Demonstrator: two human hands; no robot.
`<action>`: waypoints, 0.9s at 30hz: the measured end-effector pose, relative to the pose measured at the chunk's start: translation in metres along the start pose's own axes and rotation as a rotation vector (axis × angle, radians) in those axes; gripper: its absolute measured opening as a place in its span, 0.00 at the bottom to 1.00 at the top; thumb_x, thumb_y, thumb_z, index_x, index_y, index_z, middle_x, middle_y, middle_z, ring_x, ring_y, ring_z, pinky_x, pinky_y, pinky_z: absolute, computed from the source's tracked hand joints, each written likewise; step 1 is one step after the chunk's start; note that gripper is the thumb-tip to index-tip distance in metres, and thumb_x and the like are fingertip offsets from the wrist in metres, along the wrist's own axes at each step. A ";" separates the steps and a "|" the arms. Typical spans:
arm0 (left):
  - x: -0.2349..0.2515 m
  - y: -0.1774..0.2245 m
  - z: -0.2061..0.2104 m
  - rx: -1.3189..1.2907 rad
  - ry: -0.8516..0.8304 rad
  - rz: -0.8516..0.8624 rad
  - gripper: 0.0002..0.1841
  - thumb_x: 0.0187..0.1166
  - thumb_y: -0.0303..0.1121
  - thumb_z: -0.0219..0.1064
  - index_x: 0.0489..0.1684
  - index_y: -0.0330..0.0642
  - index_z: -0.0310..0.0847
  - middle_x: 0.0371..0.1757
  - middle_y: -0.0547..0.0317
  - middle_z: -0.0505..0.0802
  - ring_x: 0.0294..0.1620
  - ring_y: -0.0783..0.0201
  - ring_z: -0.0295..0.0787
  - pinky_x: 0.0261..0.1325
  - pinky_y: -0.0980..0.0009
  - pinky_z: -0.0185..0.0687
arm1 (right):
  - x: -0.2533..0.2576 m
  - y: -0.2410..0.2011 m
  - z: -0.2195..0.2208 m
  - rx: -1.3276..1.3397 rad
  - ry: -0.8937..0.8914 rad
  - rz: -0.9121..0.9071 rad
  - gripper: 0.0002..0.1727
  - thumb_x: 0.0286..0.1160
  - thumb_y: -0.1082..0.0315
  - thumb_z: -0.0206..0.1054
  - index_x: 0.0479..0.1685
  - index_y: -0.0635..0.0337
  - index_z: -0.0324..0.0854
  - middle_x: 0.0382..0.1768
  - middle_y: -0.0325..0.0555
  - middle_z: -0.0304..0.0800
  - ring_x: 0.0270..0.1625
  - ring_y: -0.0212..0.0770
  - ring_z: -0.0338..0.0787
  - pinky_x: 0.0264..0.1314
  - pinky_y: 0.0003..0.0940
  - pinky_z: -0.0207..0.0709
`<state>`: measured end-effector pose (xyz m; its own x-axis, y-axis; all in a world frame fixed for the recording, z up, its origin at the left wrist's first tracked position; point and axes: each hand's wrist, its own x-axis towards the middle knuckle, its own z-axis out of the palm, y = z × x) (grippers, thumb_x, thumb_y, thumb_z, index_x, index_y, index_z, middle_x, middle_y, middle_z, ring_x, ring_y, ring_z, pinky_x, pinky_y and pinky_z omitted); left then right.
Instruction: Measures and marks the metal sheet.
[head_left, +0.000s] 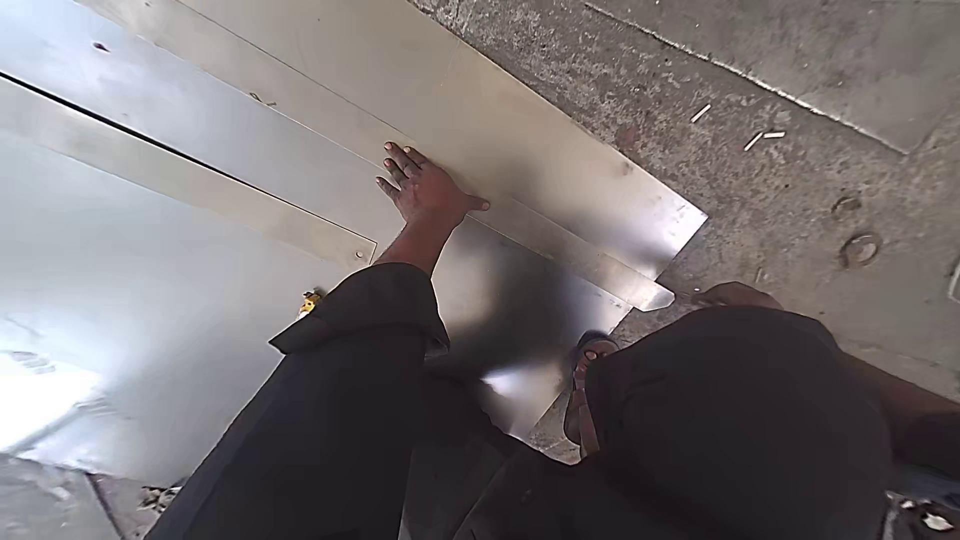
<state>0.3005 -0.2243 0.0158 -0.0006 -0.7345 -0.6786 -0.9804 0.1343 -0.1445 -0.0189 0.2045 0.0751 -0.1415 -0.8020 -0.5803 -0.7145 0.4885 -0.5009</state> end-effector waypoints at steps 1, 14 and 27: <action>-0.002 -0.001 0.002 0.012 -0.006 -0.002 0.90 0.33 0.75 0.85 0.93 0.22 0.27 0.95 0.28 0.32 0.98 0.35 0.29 0.92 0.31 0.29 | 0.012 -0.012 0.004 0.051 0.076 -0.086 0.18 0.84 0.58 0.62 0.50 0.64 0.91 0.48 0.58 0.95 0.53 0.52 0.94 0.60 0.49 0.85; -0.007 -0.002 0.005 0.056 0.022 -0.003 0.90 0.31 0.78 0.84 0.94 0.26 0.29 0.96 0.32 0.37 0.98 0.37 0.36 0.93 0.35 0.34 | 0.335 -0.307 0.024 0.382 0.104 -0.336 0.14 0.84 0.60 0.65 0.56 0.52 0.92 0.52 0.41 0.96 0.55 0.35 0.92 0.64 0.38 0.81; -0.005 -0.004 0.003 0.040 0.037 0.034 0.86 0.32 0.78 0.82 0.93 0.24 0.40 0.95 0.27 0.41 0.97 0.35 0.36 0.95 0.41 0.34 | 0.383 -0.372 0.029 -0.002 -0.024 -0.429 0.18 0.92 0.59 0.52 0.61 0.54 0.86 0.52 0.52 0.93 0.60 0.52 0.91 0.64 0.53 0.81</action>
<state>0.3051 -0.2193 0.0175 -0.0423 -0.7533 -0.6563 -0.9709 0.1861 -0.1510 0.2128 -0.2746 0.0200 0.1851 -0.9240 -0.3346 -0.7062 0.1117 -0.6991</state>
